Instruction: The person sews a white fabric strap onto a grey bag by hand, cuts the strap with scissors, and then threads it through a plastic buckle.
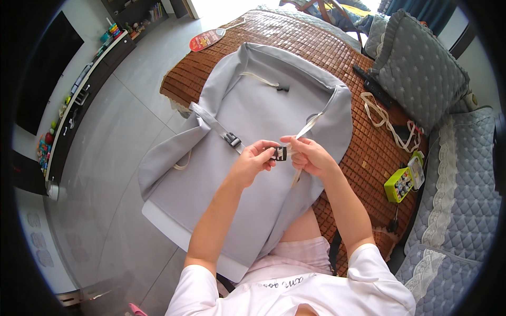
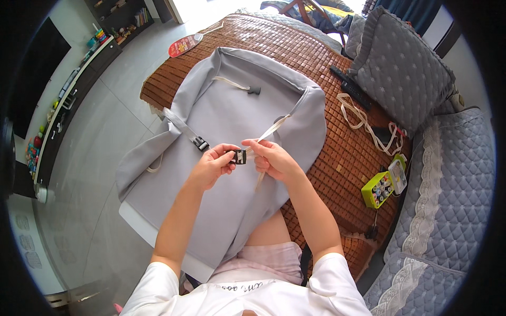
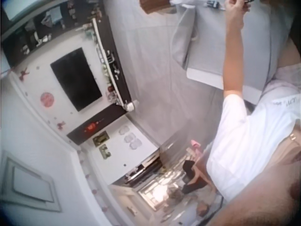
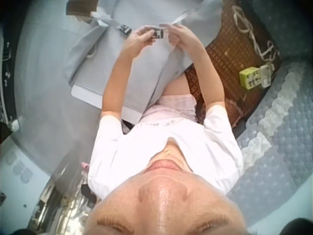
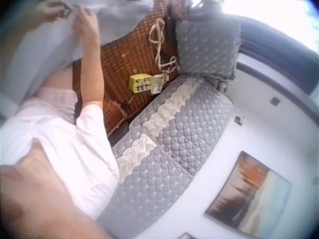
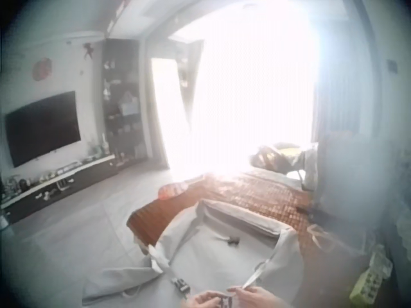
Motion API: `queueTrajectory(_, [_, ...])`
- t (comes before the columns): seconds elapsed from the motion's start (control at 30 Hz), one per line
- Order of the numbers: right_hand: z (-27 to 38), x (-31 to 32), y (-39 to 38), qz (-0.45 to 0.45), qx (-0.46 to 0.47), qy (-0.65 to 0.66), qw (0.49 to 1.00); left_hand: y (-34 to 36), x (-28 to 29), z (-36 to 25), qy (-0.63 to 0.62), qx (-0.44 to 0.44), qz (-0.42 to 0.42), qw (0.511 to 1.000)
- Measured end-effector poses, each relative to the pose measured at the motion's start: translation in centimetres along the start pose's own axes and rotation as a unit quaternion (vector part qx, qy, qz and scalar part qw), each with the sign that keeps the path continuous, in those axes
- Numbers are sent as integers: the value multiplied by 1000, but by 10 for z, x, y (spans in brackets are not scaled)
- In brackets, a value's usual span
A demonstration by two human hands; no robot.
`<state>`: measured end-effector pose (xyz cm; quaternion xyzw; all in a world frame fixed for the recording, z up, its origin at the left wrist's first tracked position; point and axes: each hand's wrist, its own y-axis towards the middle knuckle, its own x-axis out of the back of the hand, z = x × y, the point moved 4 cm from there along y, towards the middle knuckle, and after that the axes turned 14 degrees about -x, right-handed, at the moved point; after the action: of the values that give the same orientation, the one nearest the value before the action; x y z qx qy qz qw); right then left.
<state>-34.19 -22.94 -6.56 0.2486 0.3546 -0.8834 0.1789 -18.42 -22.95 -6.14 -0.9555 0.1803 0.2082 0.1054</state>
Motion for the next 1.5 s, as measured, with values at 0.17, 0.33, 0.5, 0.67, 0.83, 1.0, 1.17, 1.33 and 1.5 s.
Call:
queueTrajectory(0.17, [-2, -11, -4, -96, 19, 18, 995, -8, 9, 2, -12, -57, -80, 995])
queueTrajectory(0.33, [-10, -6, -14, -130, 70, 46, 988, -12, 11, 6, -41, -59, -88, 993])
queueTrajectory(0.5, [-10, -2, -22, -131, 37, -42, 990, -14, 18, 11, -157, 16, -73, 985])
queueTrajectory(0.67, [3, 6, -21, -156, 138, -340, 917, -15, 24, 3, -140, 38, -40, 989])
queueTrajectory(0.83, [11, 8, -30, -246, 130, -359, 891, -21, 25, 6, -128, 49, -33, 990])
queueTrajectory(1.0, [-10, 10, -31, -150, 94, -212, 961, -30, 22, 19, -145, 62, -9, 987])
queueTrajectory(1.17, [-18, 10, -29, -188, 66, -216, 956, -35, 16, 21, -156, 64, 6, 986])
queueTrajectory(1.33, [-24, 4, -24, -182, 59, -201, 961, -34, 14, 25, -107, 63, 16, 992])
queueTrajectory(1.5, [-25, 10, -25, -175, 68, -165, 968, -36, 16, 28, -101, 74, -1, 992])
